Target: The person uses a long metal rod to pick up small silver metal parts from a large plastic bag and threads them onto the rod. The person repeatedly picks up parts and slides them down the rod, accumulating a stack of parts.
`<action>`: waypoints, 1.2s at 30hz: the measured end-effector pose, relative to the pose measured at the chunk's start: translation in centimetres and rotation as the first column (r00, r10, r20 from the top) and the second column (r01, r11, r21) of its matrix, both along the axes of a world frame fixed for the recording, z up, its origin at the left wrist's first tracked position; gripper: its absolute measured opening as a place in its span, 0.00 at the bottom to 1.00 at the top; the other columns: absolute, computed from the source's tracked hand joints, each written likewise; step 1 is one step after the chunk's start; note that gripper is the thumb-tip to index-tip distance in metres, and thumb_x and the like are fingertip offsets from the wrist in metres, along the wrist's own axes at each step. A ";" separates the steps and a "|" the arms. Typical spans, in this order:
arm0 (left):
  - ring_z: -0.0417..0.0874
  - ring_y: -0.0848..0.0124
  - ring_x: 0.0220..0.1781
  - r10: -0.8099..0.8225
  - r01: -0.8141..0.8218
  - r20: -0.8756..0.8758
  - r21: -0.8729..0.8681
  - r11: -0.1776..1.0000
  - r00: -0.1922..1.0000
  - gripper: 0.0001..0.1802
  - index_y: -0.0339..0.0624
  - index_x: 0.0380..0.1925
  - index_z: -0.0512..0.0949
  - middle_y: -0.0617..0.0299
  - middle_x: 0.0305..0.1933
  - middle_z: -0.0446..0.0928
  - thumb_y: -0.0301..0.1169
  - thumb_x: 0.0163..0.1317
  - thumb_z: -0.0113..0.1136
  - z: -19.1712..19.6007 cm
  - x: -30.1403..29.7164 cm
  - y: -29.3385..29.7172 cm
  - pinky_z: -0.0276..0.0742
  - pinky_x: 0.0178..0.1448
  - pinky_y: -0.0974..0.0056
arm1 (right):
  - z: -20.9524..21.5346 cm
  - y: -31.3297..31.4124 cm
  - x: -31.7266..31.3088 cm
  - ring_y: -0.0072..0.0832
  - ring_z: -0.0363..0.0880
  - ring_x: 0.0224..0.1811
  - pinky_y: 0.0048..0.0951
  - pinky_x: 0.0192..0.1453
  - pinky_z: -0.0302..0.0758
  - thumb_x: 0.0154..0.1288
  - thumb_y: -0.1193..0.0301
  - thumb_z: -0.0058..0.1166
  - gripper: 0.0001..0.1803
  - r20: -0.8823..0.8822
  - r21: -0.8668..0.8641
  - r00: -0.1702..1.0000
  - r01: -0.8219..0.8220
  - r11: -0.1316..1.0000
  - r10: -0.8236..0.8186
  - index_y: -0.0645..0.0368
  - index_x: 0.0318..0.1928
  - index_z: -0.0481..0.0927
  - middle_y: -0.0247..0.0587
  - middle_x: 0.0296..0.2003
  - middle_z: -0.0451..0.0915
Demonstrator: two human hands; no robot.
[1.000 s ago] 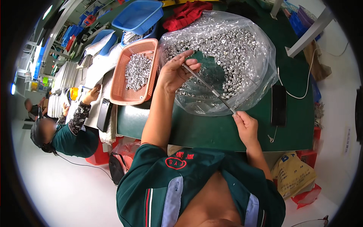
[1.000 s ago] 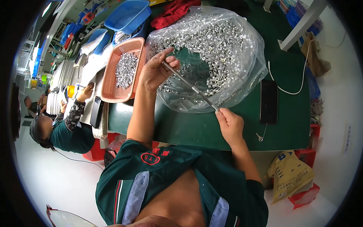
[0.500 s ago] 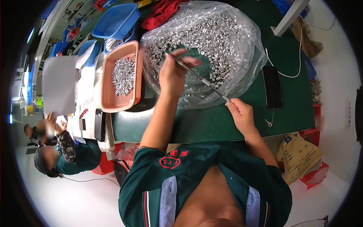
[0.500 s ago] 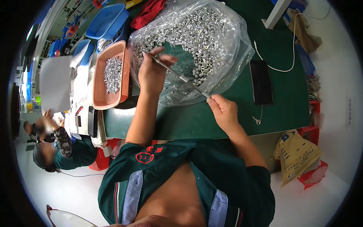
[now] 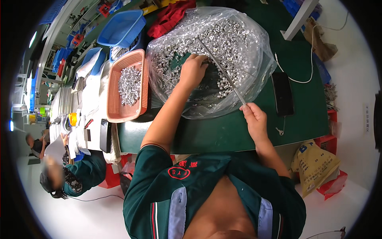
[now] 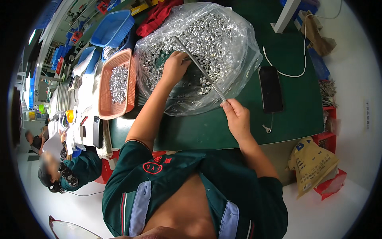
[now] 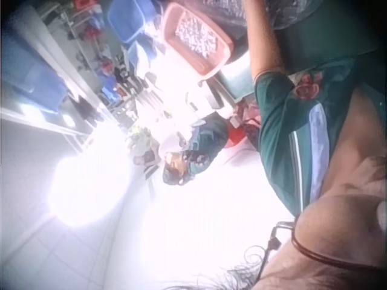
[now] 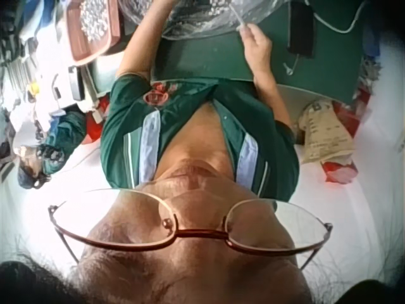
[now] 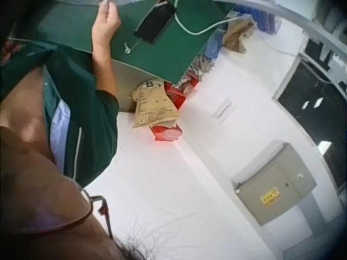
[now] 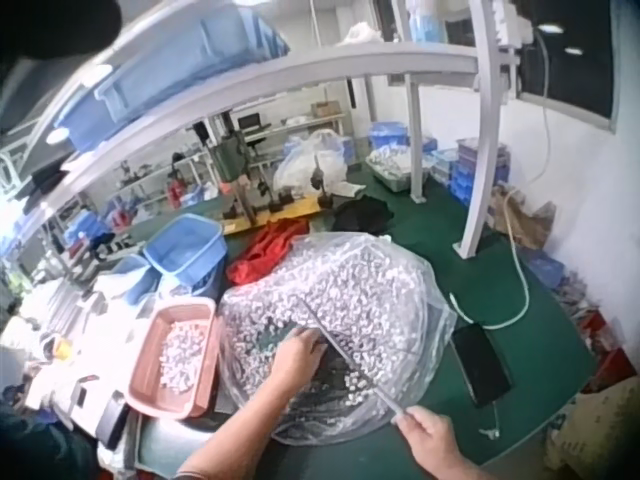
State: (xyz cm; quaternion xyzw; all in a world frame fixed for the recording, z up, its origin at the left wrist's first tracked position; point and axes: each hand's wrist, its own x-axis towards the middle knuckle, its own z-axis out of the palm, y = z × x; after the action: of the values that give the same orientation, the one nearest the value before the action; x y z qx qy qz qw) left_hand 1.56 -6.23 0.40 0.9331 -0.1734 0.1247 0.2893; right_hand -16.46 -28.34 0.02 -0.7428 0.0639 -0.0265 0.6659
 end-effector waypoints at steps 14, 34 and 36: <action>0.80 0.51 0.44 -0.170 0.172 -0.110 0.017 0.985 0.979 0.13 0.39 0.38 0.80 0.50 0.43 0.78 0.25 0.50 0.65 0.0 -1.5 0.0 0.76 0.48 0.55 | 0.1 0.0 0.0 0.11 0.61 0.23 0.18 0.26 0.60 0.69 0.69 0.54 0.10 0.017 0.013 1.000 0.000 1.000 -0.001 0.64 0.36 0.80 0.25 0.19 0.68; 0.76 0.72 0.34 -0.303 -0.218 -0.485 -0.755 0.618 0.820 0.12 0.32 0.40 0.78 0.61 0.36 0.77 0.32 0.66 0.57 1.2 -1.4 1.9 0.73 0.41 0.67 | 0.4 0.0 0.3 0.12 0.67 0.24 0.19 0.28 0.65 0.68 0.71 0.54 0.09 0.039 -0.068 0.999 -0.020 0.997 0.023 0.65 0.37 0.80 0.30 0.20 0.74; 0.74 0.72 0.34 -0.588 -0.384 -0.406 -0.908 0.169 0.700 0.12 0.33 0.40 0.78 0.61 0.35 0.76 0.33 0.67 0.57 1.1 -1.3 3.0 0.72 0.41 0.68 | 0.2 0.2 0.1 0.12 0.66 0.23 0.19 0.28 0.65 0.68 0.71 0.54 0.09 0.068 -0.103 0.997 -0.023 0.994 0.030 0.65 0.37 0.80 0.30 0.20 0.74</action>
State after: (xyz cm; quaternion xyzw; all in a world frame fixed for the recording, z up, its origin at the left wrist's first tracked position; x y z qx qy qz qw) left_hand 0.21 -3.21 1.53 0.4679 0.0030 -0.1828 0.8647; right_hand -16.33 -28.16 0.26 -0.7753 0.0297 -0.0467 0.6292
